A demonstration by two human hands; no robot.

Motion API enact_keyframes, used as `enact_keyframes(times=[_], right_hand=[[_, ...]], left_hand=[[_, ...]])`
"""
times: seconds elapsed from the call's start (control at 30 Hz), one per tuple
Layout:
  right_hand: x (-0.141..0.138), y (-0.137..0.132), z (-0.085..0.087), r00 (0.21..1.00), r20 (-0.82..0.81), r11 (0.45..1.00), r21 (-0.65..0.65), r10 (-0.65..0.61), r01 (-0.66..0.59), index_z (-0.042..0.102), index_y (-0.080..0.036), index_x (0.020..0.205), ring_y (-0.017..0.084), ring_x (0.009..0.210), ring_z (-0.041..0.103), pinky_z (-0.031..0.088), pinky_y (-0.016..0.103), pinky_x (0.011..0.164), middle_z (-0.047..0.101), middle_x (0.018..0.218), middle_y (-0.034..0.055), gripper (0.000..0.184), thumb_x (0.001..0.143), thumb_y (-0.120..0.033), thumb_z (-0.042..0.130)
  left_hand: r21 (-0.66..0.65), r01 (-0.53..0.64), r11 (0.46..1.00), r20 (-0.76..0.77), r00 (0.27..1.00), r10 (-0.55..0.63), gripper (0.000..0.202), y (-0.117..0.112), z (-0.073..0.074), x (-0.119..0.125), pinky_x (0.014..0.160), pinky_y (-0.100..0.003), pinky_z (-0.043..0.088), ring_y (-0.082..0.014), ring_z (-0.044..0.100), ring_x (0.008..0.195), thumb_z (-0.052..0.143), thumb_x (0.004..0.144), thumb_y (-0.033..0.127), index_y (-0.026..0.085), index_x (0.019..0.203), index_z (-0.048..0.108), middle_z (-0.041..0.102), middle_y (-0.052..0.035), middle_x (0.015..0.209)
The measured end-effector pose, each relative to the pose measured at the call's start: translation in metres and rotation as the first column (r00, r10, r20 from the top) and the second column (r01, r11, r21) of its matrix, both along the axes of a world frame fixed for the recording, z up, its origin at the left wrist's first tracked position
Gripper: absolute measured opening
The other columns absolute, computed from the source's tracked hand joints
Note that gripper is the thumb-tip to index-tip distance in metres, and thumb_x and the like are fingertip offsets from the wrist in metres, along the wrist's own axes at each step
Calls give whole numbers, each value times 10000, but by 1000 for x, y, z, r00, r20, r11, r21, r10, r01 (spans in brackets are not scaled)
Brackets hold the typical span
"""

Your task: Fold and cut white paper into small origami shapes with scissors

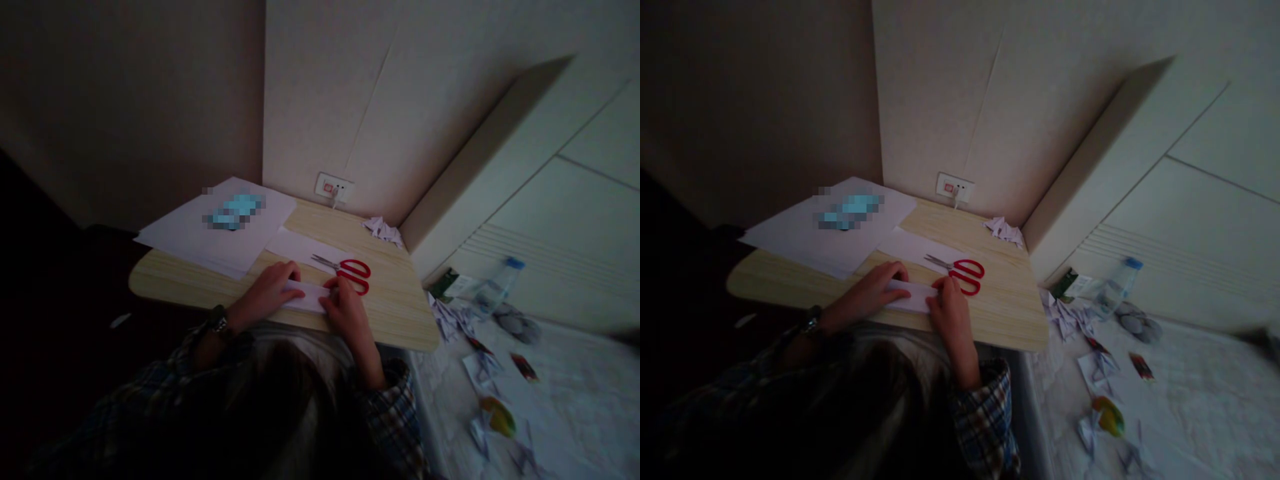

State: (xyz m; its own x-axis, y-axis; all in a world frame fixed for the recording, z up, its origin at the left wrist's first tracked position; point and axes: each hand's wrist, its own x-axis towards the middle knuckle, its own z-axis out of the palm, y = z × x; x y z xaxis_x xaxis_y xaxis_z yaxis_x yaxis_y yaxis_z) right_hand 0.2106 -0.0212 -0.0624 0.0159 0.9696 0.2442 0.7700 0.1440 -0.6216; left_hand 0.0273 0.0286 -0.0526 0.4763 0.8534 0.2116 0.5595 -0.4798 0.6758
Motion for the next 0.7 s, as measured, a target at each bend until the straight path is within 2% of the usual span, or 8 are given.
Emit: enact_keyframes(times=[0.27,0.33,0.4,0.5,0.6,0.67,0.7], right_hand=[[-2,-4,6,998,14,998,-26,55,-55,605,-180,840,166,693,511,423,292,653,567,819,32,120,741,-137,554],[-3,-5,8,997,-26,997,-38,69,-70,595,-185,798,155,664,499,395,271,603,557,782,18,58,749,-175,567],[-6,-7,10,990,-117,995,-62,74,-82,572,-196,765,140,594,474,349,252,538,517,661,-22,27,767,-220,560],[-12,-9,13,953,-302,997,-70,21,-45,539,-206,746,126,511,446,311,238,478,452,542,-63,84,777,-282,560],[-17,-12,17,869,-494,999,-49,-24,-1,510,-213,752,122,491,490,362,235,460,503,561,-58,132,774,-319,587],[-21,-15,21,812,-584,999,-33,-20,1,495,-220,764,122,473,530,398,238,453,538,567,-57,156,786,-332,601],[-23,-17,23,789,-614,1000,-18,-12,1,492,-222,767,122,466,548,412,239,450,550,568,-58,164,789,-334,610]], left_hand=[[-51,32,998,95,995,-27,84,-3,0,-4,766,-321,438,-190,572,813,570,743,240,210,795,511,597,6,815],[-66,43,997,159,987,-32,88,-4,-1,-5,767,-317,447,-186,586,815,579,749,246,211,801,518,609,9,820],[-82,23,996,264,965,0,124,-5,0,-5,787,-322,459,-185,603,820,606,743,262,211,818,522,621,9,812],[-130,-67,989,479,869,122,302,-6,4,-5,824,-334,475,-191,626,868,654,705,279,198,968,528,646,-11,857],[-238,-128,963,662,703,258,508,-9,13,-5,840,-331,497,-197,622,962,695,670,290,183,1129,504,648,-69,1060],[-333,-77,940,712,633,304,491,-13,20,-4,859,-341,508,-200,624,984,683,711,318,170,1153,529,631,-96,1161],[-373,-21,928,725,617,306,477,-16,24,-3,845,-349,522,-206,636,955,685,720,337,154,1141,551,645,-98,1145]])
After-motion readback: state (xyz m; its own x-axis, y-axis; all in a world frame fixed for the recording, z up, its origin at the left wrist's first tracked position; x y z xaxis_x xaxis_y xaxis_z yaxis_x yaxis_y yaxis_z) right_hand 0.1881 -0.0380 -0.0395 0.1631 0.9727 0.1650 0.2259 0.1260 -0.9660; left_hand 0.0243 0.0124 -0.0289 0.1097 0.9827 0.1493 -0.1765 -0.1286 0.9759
